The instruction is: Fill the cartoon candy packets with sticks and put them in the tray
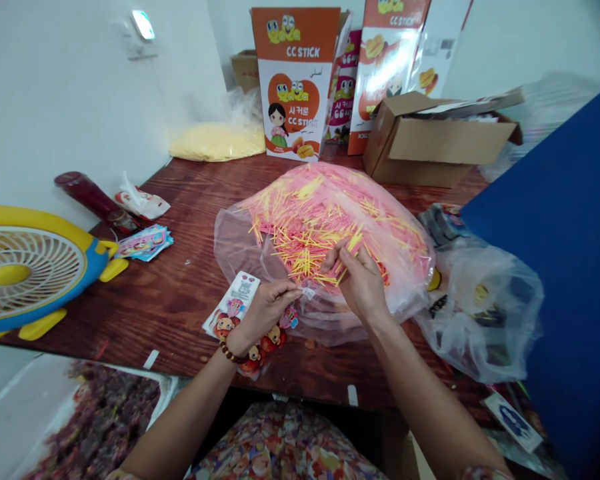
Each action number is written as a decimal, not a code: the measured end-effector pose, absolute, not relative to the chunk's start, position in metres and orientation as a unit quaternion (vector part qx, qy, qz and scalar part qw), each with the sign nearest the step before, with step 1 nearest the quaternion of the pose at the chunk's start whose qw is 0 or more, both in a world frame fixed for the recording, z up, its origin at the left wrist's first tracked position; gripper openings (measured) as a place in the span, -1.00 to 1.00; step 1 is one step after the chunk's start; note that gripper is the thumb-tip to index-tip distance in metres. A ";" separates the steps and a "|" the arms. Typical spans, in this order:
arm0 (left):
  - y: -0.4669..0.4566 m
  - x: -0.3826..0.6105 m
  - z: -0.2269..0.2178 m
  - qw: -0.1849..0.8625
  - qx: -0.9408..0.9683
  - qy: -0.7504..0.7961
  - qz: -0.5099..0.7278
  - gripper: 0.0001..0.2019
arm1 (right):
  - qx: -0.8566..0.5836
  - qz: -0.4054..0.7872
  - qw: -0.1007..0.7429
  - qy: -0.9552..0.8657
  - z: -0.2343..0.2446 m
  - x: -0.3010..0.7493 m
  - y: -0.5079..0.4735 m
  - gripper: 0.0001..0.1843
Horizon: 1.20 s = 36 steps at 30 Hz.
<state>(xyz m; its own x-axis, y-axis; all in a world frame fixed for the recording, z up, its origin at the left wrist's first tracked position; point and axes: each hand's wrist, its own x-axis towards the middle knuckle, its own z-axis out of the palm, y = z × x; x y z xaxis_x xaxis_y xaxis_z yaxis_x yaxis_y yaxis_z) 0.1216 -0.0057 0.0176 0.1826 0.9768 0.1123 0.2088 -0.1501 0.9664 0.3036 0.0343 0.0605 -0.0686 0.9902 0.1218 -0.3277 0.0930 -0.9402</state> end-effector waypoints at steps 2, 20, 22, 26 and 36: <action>-0.007 0.123 0.019 0.435 0.638 0.469 0.429 -0.74 | -0.334 0.581 0.612 -0.419 0.067 0.295 0.032 -0.83; -0.005 0.125 0.015 0.481 0.596 0.458 0.451 -0.73 | -0.317 0.529 0.651 -0.443 0.063 0.271 0.028 -0.85; -0.004 0.126 0.016 0.489 0.583 0.457 0.461 -0.75 | -0.320 0.535 0.639 -0.450 0.058 0.270 0.024 -0.88; -0.003 0.128 0.019 0.489 0.576 0.456 0.470 -0.75 | -0.352 0.551 0.583 -0.482 0.052 0.272 0.018 -0.86; 0.006 0.133 0.024 0.477 0.559 0.453 0.505 -0.81 | -0.320 0.590 0.532 -0.517 0.064 0.287 0.025 -0.69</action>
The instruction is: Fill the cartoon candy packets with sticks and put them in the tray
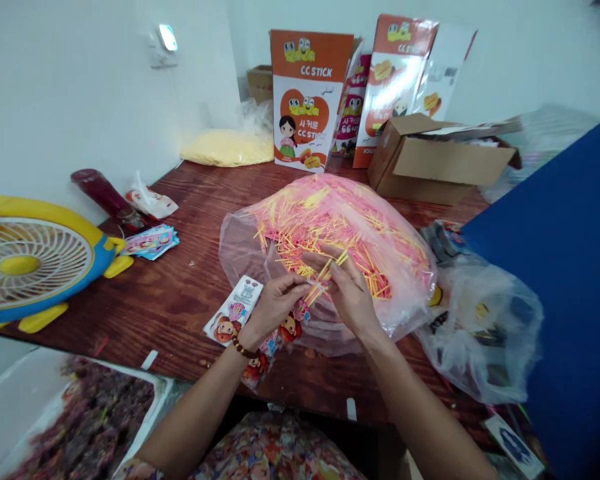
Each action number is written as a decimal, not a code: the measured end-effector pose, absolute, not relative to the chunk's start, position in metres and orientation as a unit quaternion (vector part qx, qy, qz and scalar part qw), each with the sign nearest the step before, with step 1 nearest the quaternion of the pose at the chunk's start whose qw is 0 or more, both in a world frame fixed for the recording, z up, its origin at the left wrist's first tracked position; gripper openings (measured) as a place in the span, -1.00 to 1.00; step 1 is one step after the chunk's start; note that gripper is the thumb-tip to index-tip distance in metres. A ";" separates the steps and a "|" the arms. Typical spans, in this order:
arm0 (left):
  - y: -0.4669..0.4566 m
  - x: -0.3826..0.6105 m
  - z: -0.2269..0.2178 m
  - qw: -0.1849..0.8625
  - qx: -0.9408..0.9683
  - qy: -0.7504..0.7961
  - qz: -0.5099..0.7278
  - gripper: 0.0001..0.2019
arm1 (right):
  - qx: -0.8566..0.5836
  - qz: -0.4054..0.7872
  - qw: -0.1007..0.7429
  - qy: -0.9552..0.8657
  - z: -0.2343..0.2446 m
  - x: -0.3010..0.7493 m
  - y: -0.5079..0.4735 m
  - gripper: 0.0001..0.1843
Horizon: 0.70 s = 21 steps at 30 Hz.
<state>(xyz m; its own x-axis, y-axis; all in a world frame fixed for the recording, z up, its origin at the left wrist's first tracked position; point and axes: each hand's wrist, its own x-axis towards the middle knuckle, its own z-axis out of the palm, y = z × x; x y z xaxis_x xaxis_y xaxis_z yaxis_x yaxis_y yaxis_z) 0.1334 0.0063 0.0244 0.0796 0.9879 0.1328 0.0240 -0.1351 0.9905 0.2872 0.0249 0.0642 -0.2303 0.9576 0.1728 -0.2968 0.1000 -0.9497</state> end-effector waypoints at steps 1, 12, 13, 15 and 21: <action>0.007 0.135 0.025 0.479 0.554 0.455 0.506 -0.81 | -0.320 0.585 0.537 -0.516 0.066 0.288 0.027 -0.68; 0.018 0.139 0.032 0.493 0.519 0.419 0.558 -0.84 | -0.337 0.480 0.374 -0.719 0.078 0.319 0.030 -0.57; 0.018 0.138 0.033 0.488 0.514 0.419 0.567 -0.84 | -0.343 0.474 0.375 -0.719 0.078 0.323 0.031 -0.58; 0.018 0.136 0.036 0.474 0.510 0.425 0.580 -0.85 | -0.375 0.442 0.387 -0.717 0.077 0.329 0.034 -0.71; 0.014 0.134 0.044 0.433 0.526 0.432 0.591 -0.85 | -0.413 0.258 0.422 -0.765 0.085 0.322 0.030 -0.83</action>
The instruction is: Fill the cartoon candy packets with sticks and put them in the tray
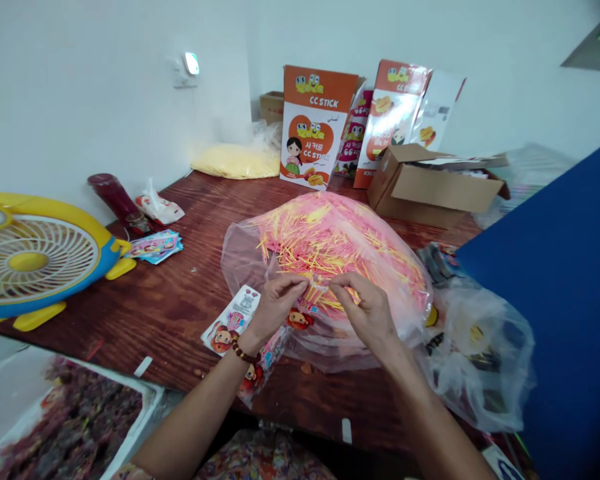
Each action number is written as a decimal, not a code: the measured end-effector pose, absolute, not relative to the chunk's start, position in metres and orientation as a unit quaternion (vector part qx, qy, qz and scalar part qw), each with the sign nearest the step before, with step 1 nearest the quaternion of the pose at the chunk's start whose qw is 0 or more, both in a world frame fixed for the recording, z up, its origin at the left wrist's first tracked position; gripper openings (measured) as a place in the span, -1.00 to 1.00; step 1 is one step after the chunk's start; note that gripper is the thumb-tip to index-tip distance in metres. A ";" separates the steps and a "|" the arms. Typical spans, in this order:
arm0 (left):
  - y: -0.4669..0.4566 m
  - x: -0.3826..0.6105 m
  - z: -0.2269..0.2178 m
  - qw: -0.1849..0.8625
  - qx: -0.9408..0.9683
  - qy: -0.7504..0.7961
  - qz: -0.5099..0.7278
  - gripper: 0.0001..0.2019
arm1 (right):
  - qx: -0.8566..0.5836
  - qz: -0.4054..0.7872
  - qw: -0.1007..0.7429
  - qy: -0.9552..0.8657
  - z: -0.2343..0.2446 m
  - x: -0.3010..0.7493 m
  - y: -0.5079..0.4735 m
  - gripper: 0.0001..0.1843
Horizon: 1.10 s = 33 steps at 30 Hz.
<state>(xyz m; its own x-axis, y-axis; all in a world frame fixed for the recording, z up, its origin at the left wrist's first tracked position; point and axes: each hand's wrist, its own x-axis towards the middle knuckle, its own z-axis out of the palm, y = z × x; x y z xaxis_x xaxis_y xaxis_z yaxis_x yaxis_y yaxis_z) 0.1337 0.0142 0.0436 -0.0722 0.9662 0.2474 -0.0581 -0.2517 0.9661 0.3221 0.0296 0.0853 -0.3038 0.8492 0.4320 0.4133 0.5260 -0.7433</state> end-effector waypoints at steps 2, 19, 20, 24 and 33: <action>0.012 0.134 0.048 0.411 0.519 0.437 0.609 -0.87 | -0.399 0.254 0.423 -0.773 0.088 0.318 0.029 -0.84; 0.003 0.113 0.036 0.654 0.426 0.425 0.458 -0.69 | -0.397 0.556 0.460 -0.568 0.062 0.303 0.047 -0.69; 0.002 0.113 0.034 0.651 0.429 0.431 0.454 -0.72 | -0.402 0.567 0.459 -0.555 0.059 0.301 0.047 -0.68; -0.002 0.113 0.025 0.616 0.426 0.456 0.482 -0.73 | -0.405 0.627 0.431 -0.507 0.044 0.294 0.045 -0.64; -0.013 0.100 0.008 0.620 0.413 0.474 0.470 -0.71 | -0.405 0.601 0.380 -0.574 0.027 0.278 0.041 -0.72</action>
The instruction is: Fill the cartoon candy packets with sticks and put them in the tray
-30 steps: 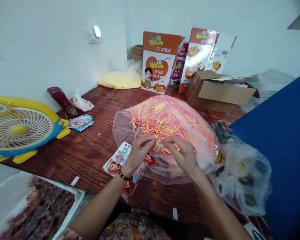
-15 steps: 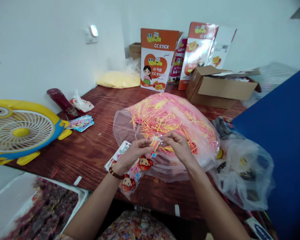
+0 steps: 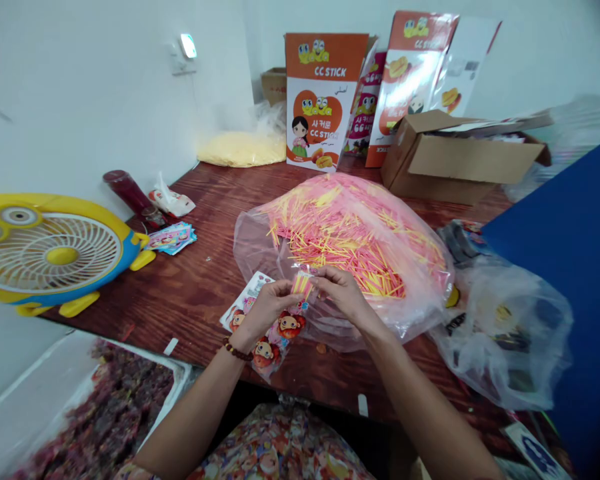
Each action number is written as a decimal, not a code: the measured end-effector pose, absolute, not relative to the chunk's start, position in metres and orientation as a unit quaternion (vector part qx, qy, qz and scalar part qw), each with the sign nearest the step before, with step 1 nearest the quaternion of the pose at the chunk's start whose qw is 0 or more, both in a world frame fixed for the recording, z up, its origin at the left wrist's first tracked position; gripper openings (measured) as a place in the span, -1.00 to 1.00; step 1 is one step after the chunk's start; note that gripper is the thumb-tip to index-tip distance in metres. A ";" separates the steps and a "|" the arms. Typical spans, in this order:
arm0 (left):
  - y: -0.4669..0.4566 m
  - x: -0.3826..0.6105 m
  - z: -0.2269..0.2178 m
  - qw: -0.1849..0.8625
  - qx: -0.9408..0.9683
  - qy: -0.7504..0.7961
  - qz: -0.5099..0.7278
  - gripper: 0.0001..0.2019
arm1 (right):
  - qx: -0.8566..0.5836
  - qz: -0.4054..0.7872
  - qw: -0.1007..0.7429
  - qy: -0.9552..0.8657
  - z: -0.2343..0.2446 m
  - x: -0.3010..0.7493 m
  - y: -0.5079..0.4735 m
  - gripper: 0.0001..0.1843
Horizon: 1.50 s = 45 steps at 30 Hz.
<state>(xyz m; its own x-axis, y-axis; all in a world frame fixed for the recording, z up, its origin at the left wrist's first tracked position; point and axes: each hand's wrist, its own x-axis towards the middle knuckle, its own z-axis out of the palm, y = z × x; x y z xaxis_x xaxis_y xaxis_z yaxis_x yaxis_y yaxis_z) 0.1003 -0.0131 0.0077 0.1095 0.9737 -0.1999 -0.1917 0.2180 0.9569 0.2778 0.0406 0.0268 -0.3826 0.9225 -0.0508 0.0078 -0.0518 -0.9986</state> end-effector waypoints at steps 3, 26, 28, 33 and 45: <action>-0.017 0.096 0.004 0.633 0.404 0.463 0.471 -0.71 | -0.409 0.598 0.384 -0.572 0.028 0.274 0.040 -0.74; -0.028 0.094 0.012 0.587 0.454 0.514 0.429 -0.67 | -0.342 0.308 0.333 -0.823 0.072 0.289 0.047 -0.74; -0.029 0.094 0.013 0.591 0.455 0.509 0.430 -0.66 | -0.338 0.324 0.311 -0.827 0.074 0.290 0.051 -0.65; -0.029 0.095 0.019 0.582 0.495 0.499 0.409 -0.65 | -0.347 0.439 0.255 -0.789 0.074 0.294 0.062 -0.54; -0.024 0.097 0.020 0.534 0.563 0.506 0.377 -0.62 | -0.331 0.483 0.278 -0.762 0.066 0.298 0.067 -0.89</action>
<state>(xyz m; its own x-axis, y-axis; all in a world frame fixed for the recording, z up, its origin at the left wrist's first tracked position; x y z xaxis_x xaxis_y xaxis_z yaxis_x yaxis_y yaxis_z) 0.0966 -0.0244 0.0201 0.2039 0.9720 -0.1166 0.1668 0.0829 0.9825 0.2977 0.0674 0.0659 -0.6273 0.7718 0.1039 0.2356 0.3152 -0.9193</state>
